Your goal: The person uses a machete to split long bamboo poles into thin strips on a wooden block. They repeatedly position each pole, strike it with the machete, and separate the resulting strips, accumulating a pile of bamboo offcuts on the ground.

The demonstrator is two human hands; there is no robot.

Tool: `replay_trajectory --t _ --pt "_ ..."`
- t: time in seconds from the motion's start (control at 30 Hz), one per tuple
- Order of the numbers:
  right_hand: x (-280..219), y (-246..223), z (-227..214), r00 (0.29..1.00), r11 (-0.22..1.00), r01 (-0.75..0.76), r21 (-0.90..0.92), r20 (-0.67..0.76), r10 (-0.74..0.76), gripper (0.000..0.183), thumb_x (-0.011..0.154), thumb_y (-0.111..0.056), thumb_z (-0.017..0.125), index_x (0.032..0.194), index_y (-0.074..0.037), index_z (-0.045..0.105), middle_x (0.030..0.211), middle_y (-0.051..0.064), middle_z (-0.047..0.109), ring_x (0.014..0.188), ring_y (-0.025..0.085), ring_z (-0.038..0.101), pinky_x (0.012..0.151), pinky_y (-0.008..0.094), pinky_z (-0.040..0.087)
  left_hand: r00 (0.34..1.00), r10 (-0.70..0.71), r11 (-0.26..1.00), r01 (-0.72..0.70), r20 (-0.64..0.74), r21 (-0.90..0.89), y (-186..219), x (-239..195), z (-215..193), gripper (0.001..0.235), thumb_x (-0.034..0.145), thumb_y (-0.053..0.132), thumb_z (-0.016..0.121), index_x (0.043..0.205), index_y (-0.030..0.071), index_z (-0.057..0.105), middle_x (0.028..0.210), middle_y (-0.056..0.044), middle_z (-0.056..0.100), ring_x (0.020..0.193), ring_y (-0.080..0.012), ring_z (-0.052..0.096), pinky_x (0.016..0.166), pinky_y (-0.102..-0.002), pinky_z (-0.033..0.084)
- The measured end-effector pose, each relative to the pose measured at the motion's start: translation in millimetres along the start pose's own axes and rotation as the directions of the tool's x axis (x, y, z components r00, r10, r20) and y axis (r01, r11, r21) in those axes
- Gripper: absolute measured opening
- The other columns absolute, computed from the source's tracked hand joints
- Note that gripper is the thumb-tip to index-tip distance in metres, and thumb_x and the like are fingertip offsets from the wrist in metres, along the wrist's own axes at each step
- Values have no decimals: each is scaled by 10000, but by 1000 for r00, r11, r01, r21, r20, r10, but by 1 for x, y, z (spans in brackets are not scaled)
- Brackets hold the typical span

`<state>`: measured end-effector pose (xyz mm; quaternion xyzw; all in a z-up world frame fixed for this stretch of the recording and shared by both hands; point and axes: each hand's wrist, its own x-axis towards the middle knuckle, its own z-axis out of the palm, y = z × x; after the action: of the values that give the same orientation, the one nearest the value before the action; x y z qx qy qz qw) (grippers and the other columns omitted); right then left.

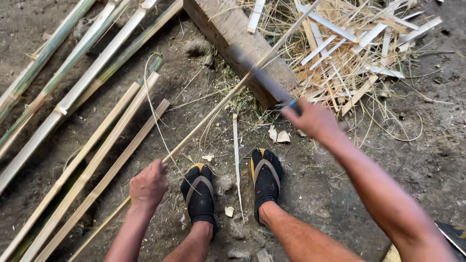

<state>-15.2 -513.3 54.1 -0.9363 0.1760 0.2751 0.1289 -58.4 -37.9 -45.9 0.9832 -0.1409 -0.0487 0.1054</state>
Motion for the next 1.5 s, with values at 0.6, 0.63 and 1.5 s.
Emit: replay_trajectory --t 0.6,0.63,1.5 --pt "43 25 48 973 999 36 35 -230 -27 638 929 -588 603 1283 -65 506 967 323 692 936 528 674 836 607 520 814 338 677 138 472 -723 29 151 29 651 797 634 600 1006 41 768 807 -98 706 737 -222 651 662 -425 516" --pt "39 20 46 971 998 36 46 -238 -24 634 931 -586 613 1278 -66 505 966 312 686 934 522 669 827 608 517 776 383 495 286 501 -821 49 176 44 636 809 587 704 963 -30 722 804 -91 659 696 -188 659 601 -374 561" --pt "18 0 1 990 998 37 -44 -137 -43 561 1045 -645 434 1148 -107 554 801 149 687 737 292 711 703 476 585 870 -15 844 275 492 -461 48 78 -20 131 929 108 587 960 64 707 818 -128 771 740 -258 754 732 -430 578"
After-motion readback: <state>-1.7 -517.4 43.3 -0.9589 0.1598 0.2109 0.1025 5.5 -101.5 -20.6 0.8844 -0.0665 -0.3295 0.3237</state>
